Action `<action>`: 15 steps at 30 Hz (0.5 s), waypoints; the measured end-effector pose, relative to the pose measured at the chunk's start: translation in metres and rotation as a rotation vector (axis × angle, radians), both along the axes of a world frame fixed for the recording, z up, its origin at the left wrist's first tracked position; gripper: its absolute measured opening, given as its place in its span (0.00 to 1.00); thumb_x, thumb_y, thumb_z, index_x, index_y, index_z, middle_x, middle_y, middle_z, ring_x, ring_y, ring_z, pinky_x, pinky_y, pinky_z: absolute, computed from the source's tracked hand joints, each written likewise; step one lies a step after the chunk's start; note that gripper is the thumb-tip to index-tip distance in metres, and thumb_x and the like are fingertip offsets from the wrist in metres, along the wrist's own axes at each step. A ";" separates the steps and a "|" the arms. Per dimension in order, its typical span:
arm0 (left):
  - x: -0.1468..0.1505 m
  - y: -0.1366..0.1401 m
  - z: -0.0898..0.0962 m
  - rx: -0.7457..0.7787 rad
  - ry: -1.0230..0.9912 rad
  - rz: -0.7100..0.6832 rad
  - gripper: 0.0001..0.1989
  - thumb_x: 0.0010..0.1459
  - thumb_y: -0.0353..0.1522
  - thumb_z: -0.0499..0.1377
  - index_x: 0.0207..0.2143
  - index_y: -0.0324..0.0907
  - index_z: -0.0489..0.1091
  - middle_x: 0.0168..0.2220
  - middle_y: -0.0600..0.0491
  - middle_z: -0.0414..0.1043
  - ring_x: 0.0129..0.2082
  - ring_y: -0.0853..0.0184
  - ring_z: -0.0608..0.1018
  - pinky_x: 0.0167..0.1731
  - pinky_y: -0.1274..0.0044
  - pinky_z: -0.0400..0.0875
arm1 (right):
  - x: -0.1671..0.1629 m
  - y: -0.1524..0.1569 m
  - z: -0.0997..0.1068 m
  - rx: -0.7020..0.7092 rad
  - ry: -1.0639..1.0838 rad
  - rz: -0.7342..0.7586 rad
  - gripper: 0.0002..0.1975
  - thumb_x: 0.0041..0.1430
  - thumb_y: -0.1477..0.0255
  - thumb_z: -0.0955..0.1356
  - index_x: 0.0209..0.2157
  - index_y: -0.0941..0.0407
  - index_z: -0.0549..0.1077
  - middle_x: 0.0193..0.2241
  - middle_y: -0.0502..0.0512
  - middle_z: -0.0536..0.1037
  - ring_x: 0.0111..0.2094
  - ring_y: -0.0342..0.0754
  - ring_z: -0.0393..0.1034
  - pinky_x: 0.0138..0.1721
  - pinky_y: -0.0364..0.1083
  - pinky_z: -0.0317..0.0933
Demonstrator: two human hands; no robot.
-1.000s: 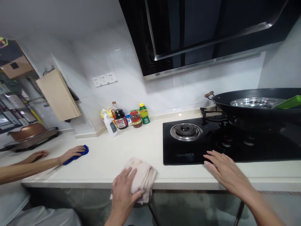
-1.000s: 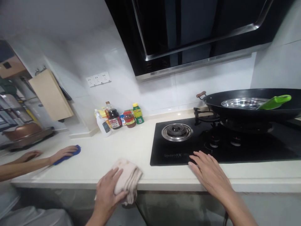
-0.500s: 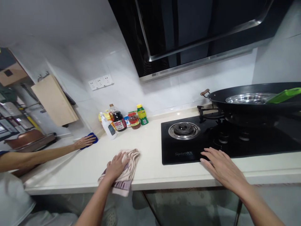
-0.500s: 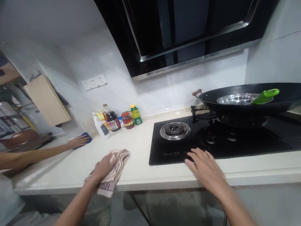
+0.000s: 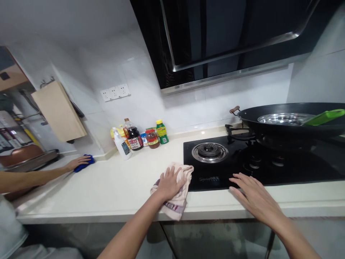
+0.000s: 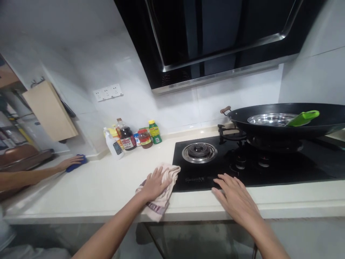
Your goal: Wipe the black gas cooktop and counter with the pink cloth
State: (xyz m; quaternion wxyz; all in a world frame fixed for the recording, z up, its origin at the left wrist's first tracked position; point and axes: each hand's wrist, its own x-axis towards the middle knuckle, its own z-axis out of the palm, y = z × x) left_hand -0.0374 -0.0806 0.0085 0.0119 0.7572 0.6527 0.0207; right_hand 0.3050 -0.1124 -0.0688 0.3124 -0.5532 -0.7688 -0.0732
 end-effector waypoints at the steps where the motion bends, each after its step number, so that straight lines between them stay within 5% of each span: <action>1: -0.003 -0.014 0.000 -0.008 -0.001 -0.022 0.38 0.68 0.57 0.39 0.73 0.51 0.46 0.75 0.49 0.39 0.74 0.49 0.45 0.68 0.52 0.45 | 0.000 0.000 0.000 0.000 0.000 0.003 0.27 0.70 0.51 0.58 0.55 0.52 0.76 0.60 0.58 0.74 0.64 0.58 0.64 0.66 0.63 0.53; 8: -0.051 -0.077 0.005 -0.075 -0.005 -0.099 0.32 0.70 0.53 0.42 0.72 0.57 0.49 0.75 0.55 0.36 0.74 0.55 0.44 0.69 0.55 0.44 | 0.001 0.000 -0.002 0.012 -0.017 -0.003 0.28 0.70 0.51 0.58 0.55 0.54 0.75 0.60 0.59 0.74 0.64 0.58 0.63 0.66 0.63 0.52; 15: -0.097 -0.030 0.008 -0.014 0.111 0.214 0.30 0.71 0.48 0.42 0.69 0.49 0.59 0.74 0.48 0.44 0.74 0.51 0.49 0.67 0.52 0.49 | -0.004 0.000 -0.001 0.043 -0.022 -0.027 0.27 0.70 0.53 0.58 0.54 0.55 0.76 0.59 0.60 0.75 0.63 0.59 0.64 0.65 0.63 0.53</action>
